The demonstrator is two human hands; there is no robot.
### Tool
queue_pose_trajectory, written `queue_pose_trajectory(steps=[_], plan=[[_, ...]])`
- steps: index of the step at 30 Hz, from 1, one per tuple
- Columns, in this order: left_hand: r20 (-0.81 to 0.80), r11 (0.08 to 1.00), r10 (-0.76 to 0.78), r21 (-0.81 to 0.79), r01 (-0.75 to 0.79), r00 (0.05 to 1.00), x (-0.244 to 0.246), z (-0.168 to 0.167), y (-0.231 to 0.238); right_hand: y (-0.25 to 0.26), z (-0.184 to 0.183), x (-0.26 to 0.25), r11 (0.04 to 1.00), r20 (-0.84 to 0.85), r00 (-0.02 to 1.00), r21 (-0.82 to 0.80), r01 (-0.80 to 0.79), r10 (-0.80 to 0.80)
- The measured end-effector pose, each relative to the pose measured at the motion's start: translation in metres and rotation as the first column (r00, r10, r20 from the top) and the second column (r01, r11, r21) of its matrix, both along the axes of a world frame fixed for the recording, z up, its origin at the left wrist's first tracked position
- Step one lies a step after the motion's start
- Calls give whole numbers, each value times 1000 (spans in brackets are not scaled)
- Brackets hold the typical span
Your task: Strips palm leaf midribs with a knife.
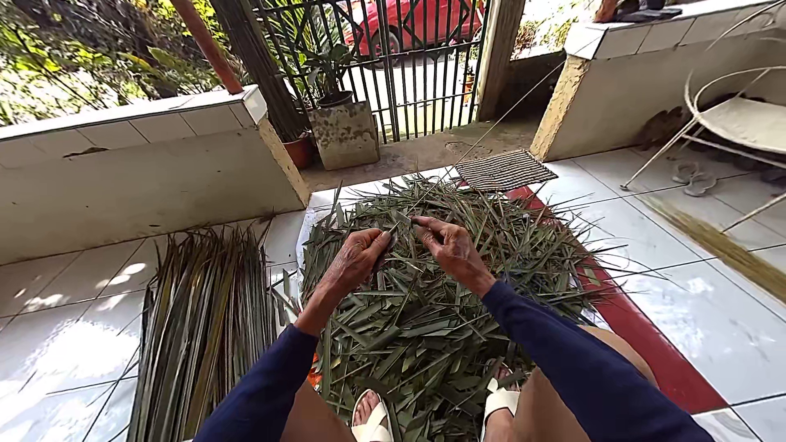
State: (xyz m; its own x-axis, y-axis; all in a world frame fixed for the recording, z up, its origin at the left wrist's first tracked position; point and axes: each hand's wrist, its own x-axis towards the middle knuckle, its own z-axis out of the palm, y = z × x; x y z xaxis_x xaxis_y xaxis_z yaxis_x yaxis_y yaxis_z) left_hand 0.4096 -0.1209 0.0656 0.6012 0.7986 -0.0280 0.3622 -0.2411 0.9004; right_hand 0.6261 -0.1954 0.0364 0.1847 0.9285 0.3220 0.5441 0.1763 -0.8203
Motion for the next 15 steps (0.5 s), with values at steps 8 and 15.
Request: queue_pose_trajectory(steps=[8,15], plan=[[-13,997,-36,67,36,999,2,0,2,2,-2,5,994,81,991,49,98,-102],[-4,997,-67,33,68,998,-4,0,1,10,2,28,985,-63,983,16,173,-172]])
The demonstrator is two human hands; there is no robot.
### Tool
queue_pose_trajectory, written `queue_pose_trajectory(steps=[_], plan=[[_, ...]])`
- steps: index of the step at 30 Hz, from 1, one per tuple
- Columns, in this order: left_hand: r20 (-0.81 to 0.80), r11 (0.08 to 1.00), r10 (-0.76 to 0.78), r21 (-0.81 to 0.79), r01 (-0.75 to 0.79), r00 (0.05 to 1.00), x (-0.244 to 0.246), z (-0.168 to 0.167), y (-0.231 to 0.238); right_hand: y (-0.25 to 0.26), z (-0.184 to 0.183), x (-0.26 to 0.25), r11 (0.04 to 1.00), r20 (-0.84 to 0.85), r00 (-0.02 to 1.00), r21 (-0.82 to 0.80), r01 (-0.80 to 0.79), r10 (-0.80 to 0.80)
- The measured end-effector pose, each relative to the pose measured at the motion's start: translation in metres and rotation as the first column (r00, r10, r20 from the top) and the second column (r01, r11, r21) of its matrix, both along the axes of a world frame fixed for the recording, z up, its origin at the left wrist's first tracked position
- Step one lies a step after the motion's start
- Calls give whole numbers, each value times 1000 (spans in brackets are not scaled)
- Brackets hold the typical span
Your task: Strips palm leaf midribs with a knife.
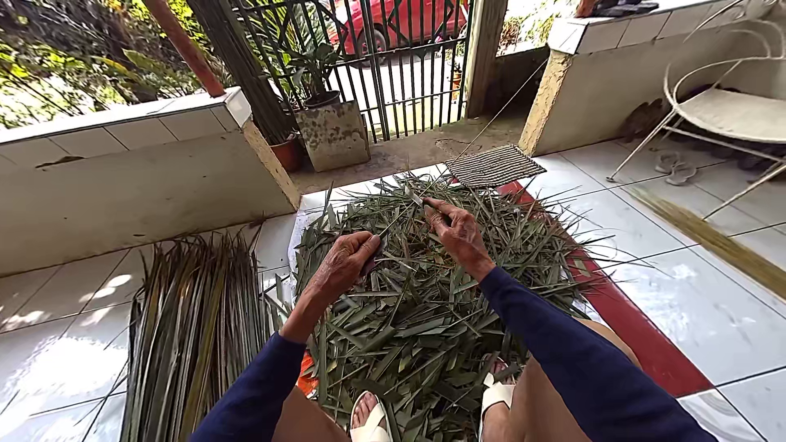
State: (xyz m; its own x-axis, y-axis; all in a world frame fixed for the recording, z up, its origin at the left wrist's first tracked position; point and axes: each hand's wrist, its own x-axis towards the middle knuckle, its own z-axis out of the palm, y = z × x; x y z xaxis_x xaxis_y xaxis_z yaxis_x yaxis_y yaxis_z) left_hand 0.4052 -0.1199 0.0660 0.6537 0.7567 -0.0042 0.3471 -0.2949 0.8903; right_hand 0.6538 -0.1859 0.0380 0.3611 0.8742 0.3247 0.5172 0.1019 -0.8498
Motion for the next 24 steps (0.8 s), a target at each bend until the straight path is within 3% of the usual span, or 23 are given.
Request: queue_pose_trajectory(steps=[6,12,14,20,24], plan=[[28,999,-26,-26,27,999,-6,1,-1,14,-8,25,997,-41,996,-4,80,-80],[17,994,33,-104,-31,999,-7,1,1,17,-11,58,940,-102,937,27,339,-335],[44,991,70,-121,-64,997,-5,-1,3,13,-6,50,954,-150,944,8,298,-294],[48,996,60,-68,-57,997,17,-2,-3,-2,-6,-24,997,-175,982,-12,-74,71],[11,1000,-11,25,10,1000,37,-4,-11,5,-4,-33,998,-225,973,13,-54,55]])
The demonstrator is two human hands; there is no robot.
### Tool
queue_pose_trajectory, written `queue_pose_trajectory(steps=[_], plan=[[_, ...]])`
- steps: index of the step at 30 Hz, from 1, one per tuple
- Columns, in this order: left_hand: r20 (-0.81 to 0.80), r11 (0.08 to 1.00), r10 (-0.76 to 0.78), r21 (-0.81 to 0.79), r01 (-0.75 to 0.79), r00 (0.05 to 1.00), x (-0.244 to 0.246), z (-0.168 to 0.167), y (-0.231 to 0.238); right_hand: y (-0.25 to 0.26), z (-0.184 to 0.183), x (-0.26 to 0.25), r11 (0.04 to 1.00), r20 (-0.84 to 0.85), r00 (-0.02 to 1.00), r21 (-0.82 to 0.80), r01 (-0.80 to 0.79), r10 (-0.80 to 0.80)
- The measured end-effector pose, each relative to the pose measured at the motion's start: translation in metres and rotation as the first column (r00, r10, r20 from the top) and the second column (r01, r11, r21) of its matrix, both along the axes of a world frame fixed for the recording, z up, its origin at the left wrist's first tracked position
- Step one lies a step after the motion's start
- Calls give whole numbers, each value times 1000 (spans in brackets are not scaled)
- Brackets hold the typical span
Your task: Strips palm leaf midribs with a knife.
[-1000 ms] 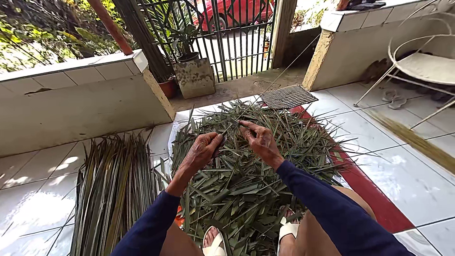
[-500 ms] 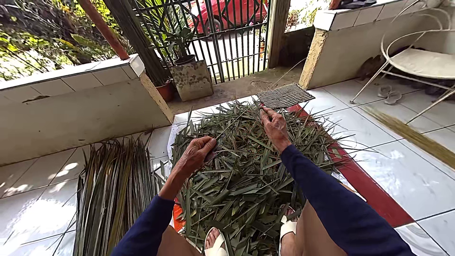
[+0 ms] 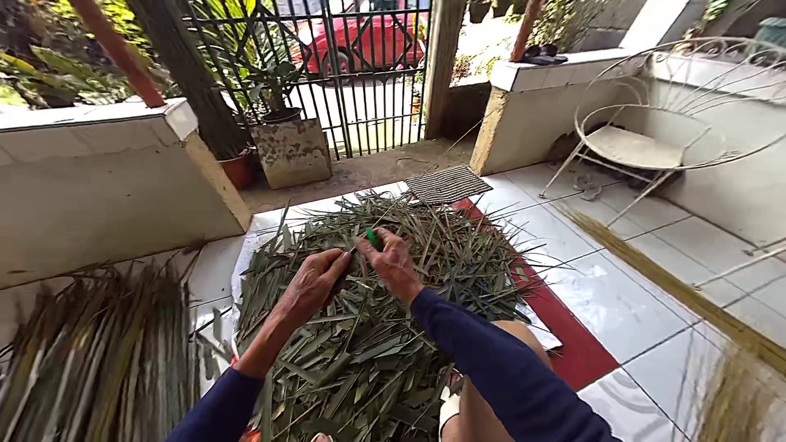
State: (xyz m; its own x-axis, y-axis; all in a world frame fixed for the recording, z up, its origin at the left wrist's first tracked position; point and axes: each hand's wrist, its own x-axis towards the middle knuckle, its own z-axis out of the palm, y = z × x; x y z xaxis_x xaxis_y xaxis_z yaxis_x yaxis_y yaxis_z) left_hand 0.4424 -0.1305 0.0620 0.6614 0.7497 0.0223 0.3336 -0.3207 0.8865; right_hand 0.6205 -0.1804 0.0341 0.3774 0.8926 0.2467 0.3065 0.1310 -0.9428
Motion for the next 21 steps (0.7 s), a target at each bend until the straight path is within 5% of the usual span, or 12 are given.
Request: queue_pose_trajectory(steps=[10,21], plan=[[-12,992,-19,-127,17,1000,-19,-13,10,3,10,49,974,38,973,10,228,-228],[137,959,258,-158,-236,956,-17,-7,25,-8,-16,-7,983,179,967,-50,-176,182]])
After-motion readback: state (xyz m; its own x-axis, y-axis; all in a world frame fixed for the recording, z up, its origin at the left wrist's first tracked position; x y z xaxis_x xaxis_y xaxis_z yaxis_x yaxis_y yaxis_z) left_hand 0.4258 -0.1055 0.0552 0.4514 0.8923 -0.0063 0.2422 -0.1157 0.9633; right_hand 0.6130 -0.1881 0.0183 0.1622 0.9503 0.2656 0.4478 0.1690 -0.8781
